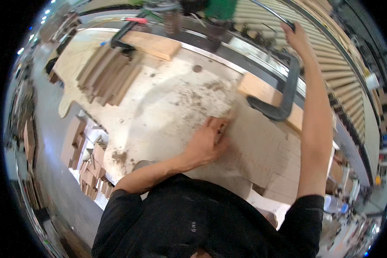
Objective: The person operates a green woodworking drill by lowering it onto wood pieces held against a guide, then moves the drilled pieces to a stack on the workbench.
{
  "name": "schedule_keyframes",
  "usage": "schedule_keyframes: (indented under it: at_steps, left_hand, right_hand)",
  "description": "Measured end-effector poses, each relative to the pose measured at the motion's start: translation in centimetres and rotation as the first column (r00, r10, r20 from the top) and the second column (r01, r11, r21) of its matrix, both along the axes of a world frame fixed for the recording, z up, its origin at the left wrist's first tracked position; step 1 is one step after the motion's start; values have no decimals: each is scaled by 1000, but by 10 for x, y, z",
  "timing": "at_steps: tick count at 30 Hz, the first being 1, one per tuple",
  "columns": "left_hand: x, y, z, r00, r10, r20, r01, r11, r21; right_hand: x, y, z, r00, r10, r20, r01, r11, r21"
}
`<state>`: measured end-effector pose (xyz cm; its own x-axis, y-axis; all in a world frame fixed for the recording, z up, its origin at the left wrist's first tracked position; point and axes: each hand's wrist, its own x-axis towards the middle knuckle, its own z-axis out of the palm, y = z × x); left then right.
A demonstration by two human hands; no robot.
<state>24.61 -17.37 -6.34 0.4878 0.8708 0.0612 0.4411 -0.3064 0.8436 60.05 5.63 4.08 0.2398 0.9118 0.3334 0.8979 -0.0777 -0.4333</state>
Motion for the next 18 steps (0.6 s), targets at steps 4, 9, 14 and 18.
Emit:
schedule_keyframes:
  at_steps: [4,9,14,18]
  left_hand:
    - [-24,35,-26,996,20,-91,-5,985,171]
    - [-118,113,-36,780,572,-254,-371,750,547]
    - [-175,146,-49,656,631,-415,-288,717,635]
    - [-166,147,-60,528,672,-519,-241,705,667]
  right_hand:
    - [32,-12,0,998,43,34,-44,998,33]
    - [17,-27,0,975,65,211,-99,983,154]
    - [16,-22,3,997,38,62,-42,997,71]
    - [18,-17,0,998,50,28,-52,995,80]
